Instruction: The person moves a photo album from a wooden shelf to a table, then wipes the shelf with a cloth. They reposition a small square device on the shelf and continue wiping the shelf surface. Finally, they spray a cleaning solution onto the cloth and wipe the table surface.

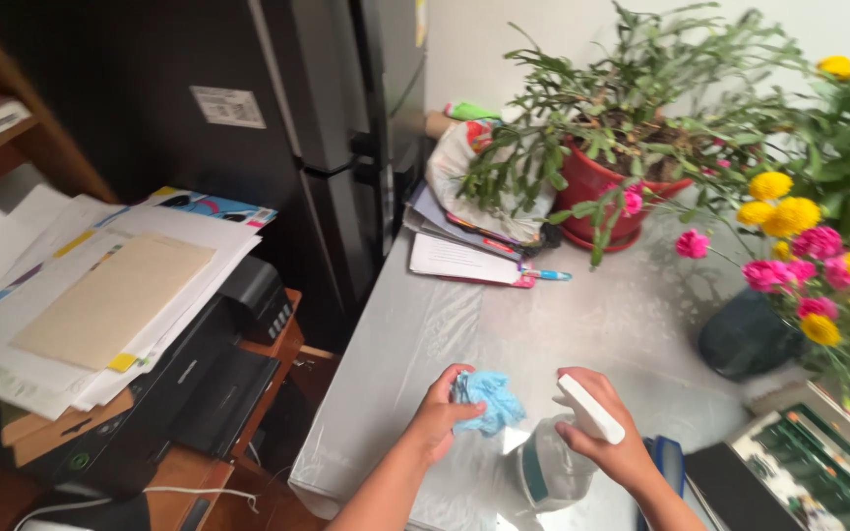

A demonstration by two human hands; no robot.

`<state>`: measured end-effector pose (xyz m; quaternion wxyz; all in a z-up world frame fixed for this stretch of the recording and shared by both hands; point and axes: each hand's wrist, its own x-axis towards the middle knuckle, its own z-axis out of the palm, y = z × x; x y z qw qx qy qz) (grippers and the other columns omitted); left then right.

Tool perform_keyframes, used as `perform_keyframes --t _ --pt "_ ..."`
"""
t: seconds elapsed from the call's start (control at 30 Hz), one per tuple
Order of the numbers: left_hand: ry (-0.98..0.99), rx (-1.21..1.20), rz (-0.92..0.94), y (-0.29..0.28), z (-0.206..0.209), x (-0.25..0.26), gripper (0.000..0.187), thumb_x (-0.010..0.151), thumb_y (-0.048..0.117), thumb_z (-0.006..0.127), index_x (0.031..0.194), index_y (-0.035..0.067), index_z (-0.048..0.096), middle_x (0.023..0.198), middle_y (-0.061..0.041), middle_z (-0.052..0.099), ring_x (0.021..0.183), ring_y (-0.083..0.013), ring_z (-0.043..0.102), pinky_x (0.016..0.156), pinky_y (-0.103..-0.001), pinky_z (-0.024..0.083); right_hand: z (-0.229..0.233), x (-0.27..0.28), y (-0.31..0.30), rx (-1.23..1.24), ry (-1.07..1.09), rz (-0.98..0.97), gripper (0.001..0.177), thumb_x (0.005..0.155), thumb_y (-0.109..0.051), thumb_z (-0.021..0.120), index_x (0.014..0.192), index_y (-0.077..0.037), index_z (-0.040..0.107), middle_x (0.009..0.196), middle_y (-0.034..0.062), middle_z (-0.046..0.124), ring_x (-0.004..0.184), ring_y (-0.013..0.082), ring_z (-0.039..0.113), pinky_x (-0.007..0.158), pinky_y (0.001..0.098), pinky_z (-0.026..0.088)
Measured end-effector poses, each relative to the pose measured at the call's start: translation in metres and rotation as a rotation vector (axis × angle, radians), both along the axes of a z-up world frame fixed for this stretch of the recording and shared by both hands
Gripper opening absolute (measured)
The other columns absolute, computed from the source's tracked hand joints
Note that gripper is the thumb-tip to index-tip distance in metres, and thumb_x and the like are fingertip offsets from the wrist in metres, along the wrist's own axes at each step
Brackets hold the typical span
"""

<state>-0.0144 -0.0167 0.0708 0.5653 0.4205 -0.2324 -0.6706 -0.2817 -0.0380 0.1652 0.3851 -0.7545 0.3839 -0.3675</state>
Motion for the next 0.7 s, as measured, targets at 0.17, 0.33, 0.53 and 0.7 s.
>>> perform_keyframes --t 0.17,0.33,0.53,0.7 --pt "-0.023 -0.037 -0.083 0.003 0.038 -0.019 0.047 0.064 -0.010 0.060 0.104 0.015 0.063 0.088 -0.008 0.059 0.077 -0.0191 0.057 0.062 -0.031 0.043 -0.002 -0.014 0.023 0.140 -0.004 -0.419 0.099 0.059 -0.028 0.092 0.148 -0.023 0.049 0.135 0.0069 0.070 0.129 0.0170 0.063 0.100 0.0338 0.051" --pt "-0.020 -0.012 -0.091 0.009 0.051 -0.028 0.048 0.060 -0.004 0.055 0.104 0.014 0.062 0.083 -0.004 0.053 0.074 -0.0163 0.048 0.063 -0.029 0.035 0.013 -0.009 0.061 -0.354 -0.113 -0.698 0.083 0.069 -0.026 0.084 0.141 -0.005 0.049 0.140 0.0148 0.048 0.124 0.0287 0.054 0.110 0.0399 0.043" --pt "-0.067 -0.078 -0.058 0.023 0.059 -0.013 0.052 0.059 -0.003 0.048 0.105 0.016 0.061 0.079 -0.002 0.050 0.070 -0.0140 0.044 0.060 -0.029 0.032 -0.032 0.031 0.094 -0.816 -0.074 -0.638 0.011 0.095 0.002 0.055 0.094 -0.001 0.066 0.094 0.0136 0.067 0.089 0.0322 0.064 0.090 0.0423 0.052" --pt "-0.039 -0.103 -0.121 0.043 0.061 0.024 0.056 0.060 0.000 0.049 0.113 0.013 0.059 0.111 -0.006 0.060 0.090 -0.0176 0.056 0.070 -0.029 0.044 -0.062 0.102 0.091 -0.228 0.127 -0.447 0.026 0.083 -0.014 0.075 0.109 -0.019 0.071 0.105 -0.0043 0.077 0.090 0.0152 0.074 0.079 0.0278 0.056"
